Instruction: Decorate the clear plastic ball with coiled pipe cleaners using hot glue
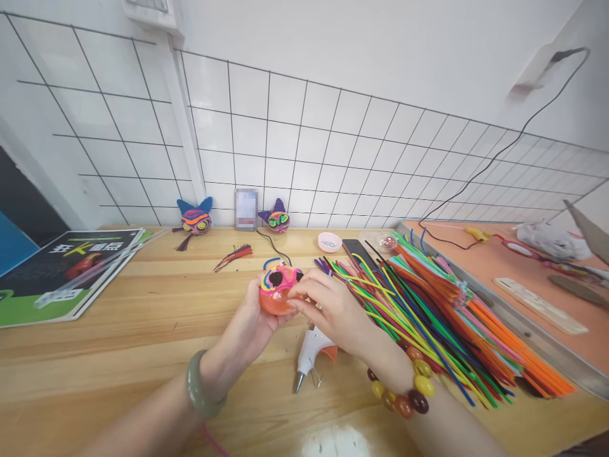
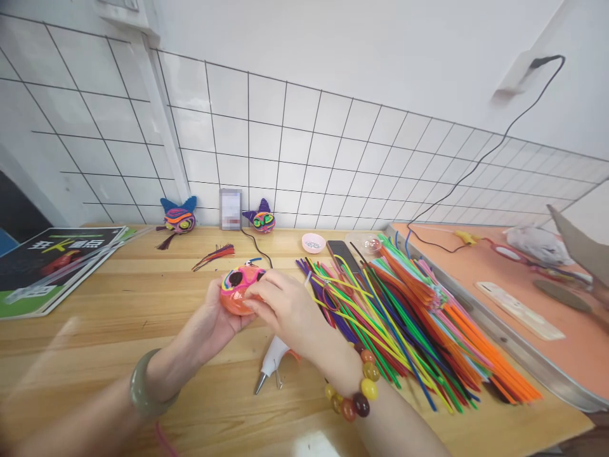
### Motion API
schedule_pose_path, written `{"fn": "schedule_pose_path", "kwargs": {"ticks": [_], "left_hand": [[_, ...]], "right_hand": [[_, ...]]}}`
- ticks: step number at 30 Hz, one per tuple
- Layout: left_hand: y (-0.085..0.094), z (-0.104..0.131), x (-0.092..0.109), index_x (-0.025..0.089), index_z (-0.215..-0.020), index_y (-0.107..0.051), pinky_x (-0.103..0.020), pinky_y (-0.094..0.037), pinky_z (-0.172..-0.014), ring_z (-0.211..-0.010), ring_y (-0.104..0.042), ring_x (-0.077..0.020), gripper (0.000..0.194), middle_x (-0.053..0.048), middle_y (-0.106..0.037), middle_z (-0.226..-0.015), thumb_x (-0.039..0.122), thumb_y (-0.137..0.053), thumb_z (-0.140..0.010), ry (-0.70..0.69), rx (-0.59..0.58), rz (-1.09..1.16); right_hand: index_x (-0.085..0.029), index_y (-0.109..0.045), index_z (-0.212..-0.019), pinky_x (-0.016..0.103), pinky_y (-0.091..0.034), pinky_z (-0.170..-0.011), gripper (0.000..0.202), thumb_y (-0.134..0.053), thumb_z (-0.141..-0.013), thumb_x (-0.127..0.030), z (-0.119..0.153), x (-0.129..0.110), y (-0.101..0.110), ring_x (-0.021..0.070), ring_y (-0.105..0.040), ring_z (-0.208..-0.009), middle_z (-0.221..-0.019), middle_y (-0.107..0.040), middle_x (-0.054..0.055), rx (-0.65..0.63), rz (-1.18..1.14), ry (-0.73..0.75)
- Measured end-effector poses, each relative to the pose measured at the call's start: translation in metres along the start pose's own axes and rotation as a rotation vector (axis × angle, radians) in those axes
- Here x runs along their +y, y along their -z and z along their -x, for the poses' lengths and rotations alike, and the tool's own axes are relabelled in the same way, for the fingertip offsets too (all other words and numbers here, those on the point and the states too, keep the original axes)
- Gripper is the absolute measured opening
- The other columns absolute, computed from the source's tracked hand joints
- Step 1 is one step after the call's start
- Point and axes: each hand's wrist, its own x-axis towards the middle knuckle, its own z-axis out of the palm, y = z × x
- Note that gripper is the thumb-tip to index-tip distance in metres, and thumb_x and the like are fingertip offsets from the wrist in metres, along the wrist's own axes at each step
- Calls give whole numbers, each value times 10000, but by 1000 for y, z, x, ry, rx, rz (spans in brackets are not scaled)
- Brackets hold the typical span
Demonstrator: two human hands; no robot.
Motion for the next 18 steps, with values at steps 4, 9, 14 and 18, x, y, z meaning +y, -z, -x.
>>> {"fn": "schedule_pose_path", "kwargs": {"ticks": [4, 9, 14, 18], "left_hand": [[1, -1, 1, 197, -948, -689, -258, -542, -698, -851, -650, -159, 268, -47, -728, -1021, 330, -458, -917, 3, 19, -25], [-4, -1, 6, 172, -978, -684, -315, -544, -764, -907, -661, -199, 268, -71, -730, -1030, 350, -510, -878, -120, 64, -135], [-9, 2, 6, 143, -1045, -659, -331, -530, -785, -890, -668, -222, 343, -91, -734, -990, 368, -658, -786, -290, 128, -298], [-10, 6, 6, 153, -1070, -655, -315, -499, -848, -961, -655, -236, 416, -88, -723, -1029, 348, -742, -713, -385, 160, -387]], "right_hand": [[-175, -574, -844, 292, -444, -670, 158, -462, -954, -192, -2, -3, 5, 180, -548, -776, -835, -583, 57, -45, 24, -13], [-207, -532, -816, 283, -437, -670, 142, -473, -944, -224, -1, 1, 17, 158, -522, -730, -778, -548, 13, 119, -139, -130], [-223, -513, -1016, 328, -494, -821, 195, -589, -884, -344, -1, 14, 16, 177, -576, -951, -1051, -572, 55, 266, -477, -442], [-245, -385, -1319, 415, -463, -991, 596, -684, -820, -376, 0, 16, 9, 223, -514, -1220, -1384, -445, 126, -20, -784, -540]]}}
